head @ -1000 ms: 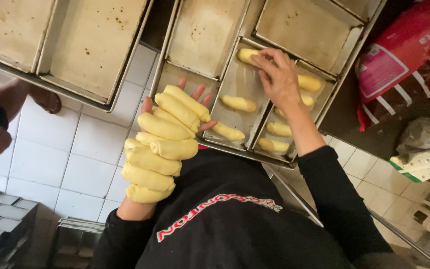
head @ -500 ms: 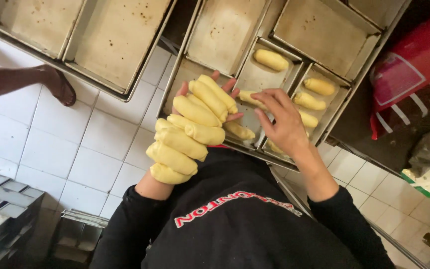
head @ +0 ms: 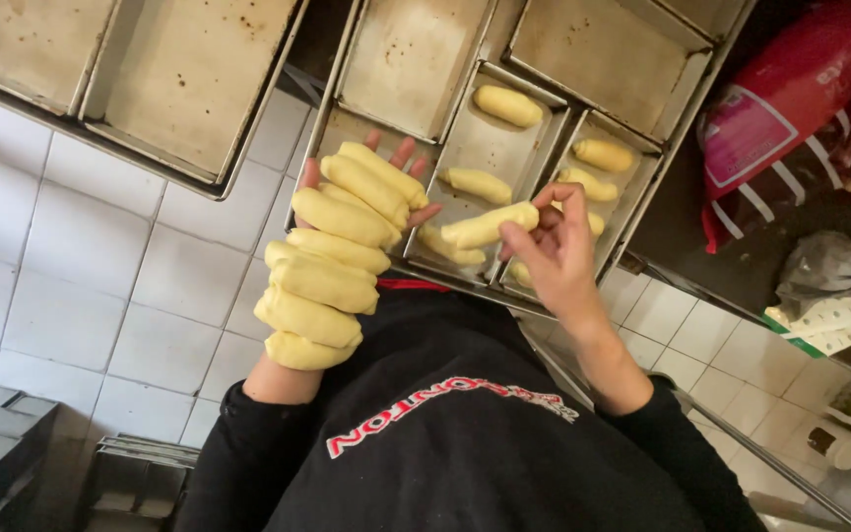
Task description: Shaping pieces of dough into rolls and placing them into baking trays
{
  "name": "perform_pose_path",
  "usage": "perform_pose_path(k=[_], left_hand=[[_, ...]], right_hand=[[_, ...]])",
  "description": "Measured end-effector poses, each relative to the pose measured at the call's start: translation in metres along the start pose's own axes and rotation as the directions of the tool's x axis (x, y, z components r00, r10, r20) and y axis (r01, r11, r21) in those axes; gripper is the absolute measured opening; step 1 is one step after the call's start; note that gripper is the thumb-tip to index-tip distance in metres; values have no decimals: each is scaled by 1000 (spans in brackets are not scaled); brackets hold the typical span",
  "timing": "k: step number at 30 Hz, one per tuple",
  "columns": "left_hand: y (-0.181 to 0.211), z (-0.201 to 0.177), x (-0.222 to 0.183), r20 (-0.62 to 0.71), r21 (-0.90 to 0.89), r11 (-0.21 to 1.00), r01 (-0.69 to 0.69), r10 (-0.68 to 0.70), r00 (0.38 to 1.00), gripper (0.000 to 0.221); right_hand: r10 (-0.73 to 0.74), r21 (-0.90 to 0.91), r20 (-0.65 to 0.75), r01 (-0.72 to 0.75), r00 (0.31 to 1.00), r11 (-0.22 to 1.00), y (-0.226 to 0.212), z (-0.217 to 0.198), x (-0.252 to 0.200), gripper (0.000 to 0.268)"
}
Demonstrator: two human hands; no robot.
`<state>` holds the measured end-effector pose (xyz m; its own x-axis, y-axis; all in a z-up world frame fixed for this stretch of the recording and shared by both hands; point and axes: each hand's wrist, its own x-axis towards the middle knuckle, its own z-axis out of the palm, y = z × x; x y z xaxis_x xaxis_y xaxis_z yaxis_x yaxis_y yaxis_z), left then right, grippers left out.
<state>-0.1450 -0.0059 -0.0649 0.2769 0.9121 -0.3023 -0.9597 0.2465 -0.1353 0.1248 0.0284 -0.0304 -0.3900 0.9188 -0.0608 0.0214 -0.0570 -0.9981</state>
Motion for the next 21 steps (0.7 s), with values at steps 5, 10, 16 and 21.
perform_pose_path(k=[5,10,16,21], left_hand=[[1,8,-8,-16,-124,991,56,-58,998,78],[-13,0,1,-22,-154,985,77,-81,996,81],[-13,-30,17,13,-84,990,116,-116,993,76],[-17,-93,40,95,-14,987,162,-160,983,74]], right_hand=[[198,-793,-125,-217,972,569,56,-30,-6,42],[-104,-831,191,217,976,512,89,-17,13,26],[-62,-786,348,328,935,524,77,-6,15,24],[-235,-609,229,327,945,722,-29,53,23,28]])
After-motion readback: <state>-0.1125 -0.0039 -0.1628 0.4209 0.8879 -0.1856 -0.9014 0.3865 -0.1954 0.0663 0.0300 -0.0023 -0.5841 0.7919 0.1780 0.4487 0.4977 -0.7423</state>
